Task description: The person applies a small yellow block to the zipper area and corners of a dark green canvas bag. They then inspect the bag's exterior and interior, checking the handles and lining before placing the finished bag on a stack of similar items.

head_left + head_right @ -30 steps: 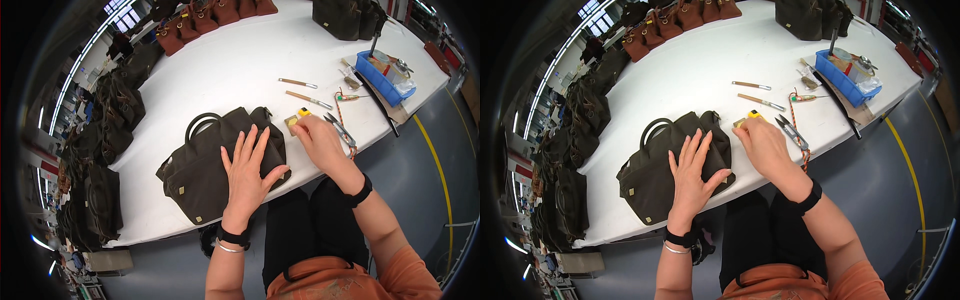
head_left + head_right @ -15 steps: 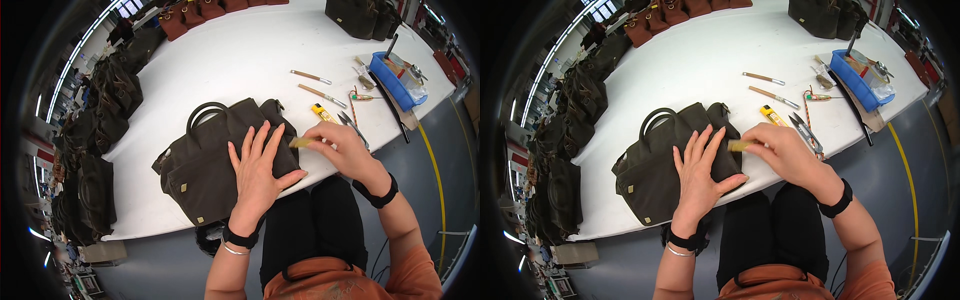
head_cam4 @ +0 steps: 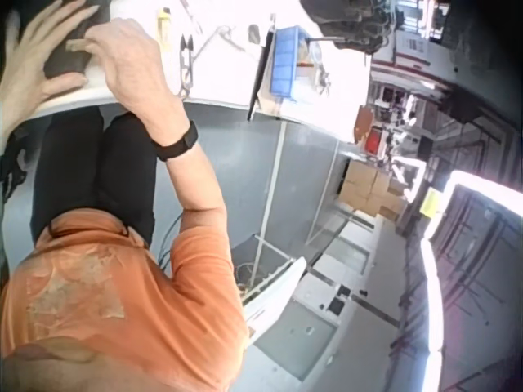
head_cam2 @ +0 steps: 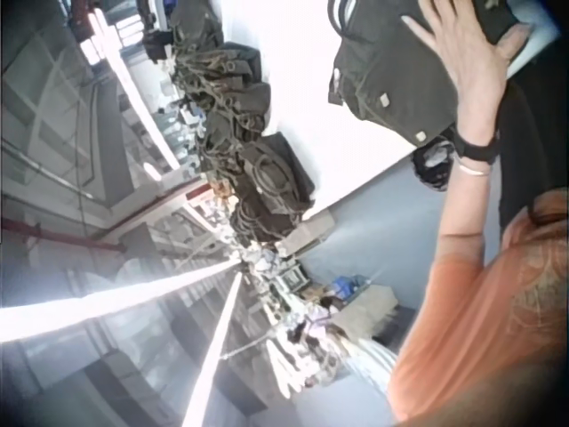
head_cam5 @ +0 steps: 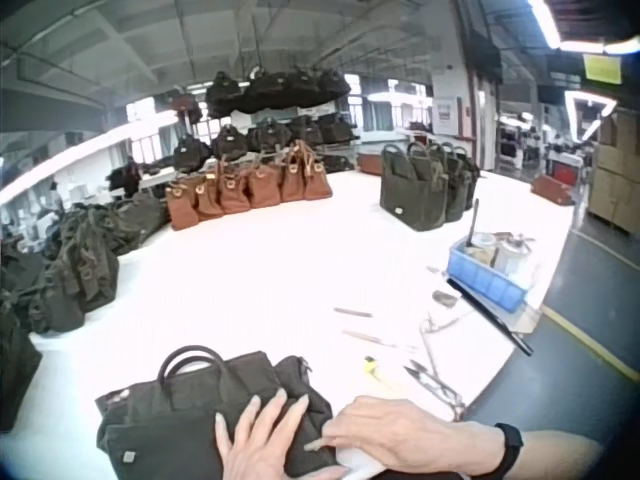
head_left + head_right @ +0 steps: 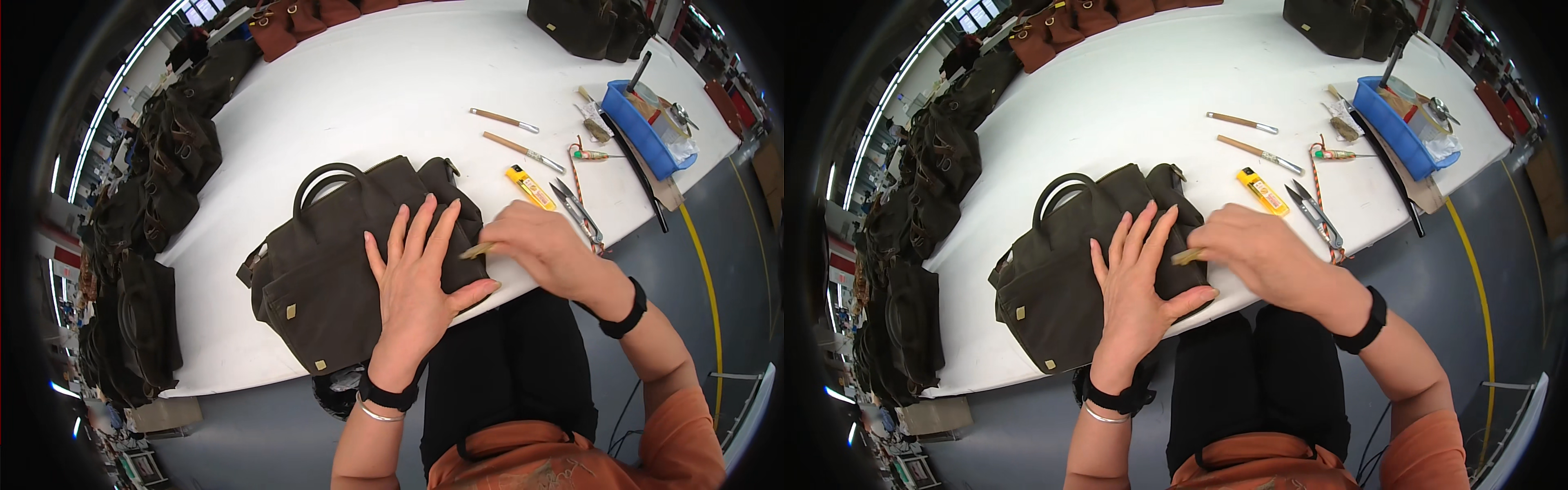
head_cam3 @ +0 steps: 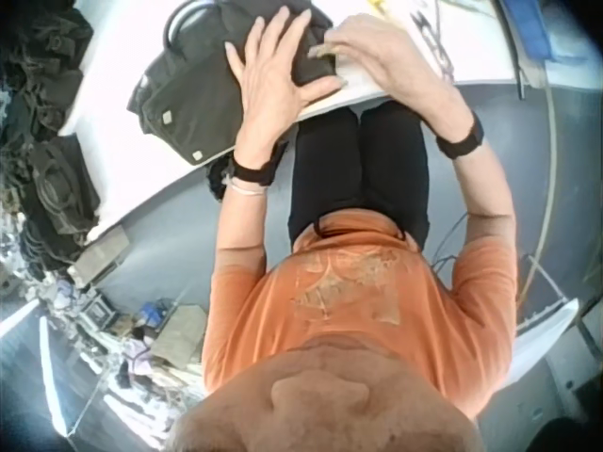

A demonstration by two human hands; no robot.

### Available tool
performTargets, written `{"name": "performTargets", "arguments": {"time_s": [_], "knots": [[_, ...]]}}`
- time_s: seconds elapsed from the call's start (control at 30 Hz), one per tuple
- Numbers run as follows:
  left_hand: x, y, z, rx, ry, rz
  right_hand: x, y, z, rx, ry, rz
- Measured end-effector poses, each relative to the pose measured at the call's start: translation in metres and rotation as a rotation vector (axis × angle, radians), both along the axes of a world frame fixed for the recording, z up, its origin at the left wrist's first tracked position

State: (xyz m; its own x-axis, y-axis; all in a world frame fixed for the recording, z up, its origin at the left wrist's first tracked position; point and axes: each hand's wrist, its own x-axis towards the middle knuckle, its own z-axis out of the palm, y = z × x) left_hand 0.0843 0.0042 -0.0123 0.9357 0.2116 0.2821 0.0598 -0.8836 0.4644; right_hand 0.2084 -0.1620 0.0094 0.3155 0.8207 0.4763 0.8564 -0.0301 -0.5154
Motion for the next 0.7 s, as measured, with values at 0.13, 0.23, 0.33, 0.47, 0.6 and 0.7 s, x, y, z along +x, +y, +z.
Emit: {"name": "performTargets", "arguments": {"time_s": [0.13, 0.23, 0.33, 0.47, 0.6, 0.7], "knots": [[-0.001, -0.001, 0.001, 0.010, 0.007, -0.001, 0.001, 0.000, -0.009, -0.051, -0.043, 0.005], [0.000, -0.001, 0.001, 0.013, 0.003, 0.002, 0.005, -0.003, -0.004, -0.050, -0.070, -0.029], [-0.001, 0.000, 0.002, 0.006, 0.016, 0.008, -0.002, 0.010, -0.005, -0.014, -0.052, 0.006], [0.000, -0.001, 0.001, 0.020, 0.010, 0.001, 0.003, 0.001, -0.012, -0.036, -0.044, -0.013], [-0.001, -0.001, 0.004, 0.011, 0.000, 0.005, 0.005, -0.009, -0.005, -0.044, -0.051, -0.056], [0.000, -0.002, 0.001, 0.014, 0.006, -0.002, -0.006, 0.004, -0.007, -0.001, -0.035, -0.022]]}}
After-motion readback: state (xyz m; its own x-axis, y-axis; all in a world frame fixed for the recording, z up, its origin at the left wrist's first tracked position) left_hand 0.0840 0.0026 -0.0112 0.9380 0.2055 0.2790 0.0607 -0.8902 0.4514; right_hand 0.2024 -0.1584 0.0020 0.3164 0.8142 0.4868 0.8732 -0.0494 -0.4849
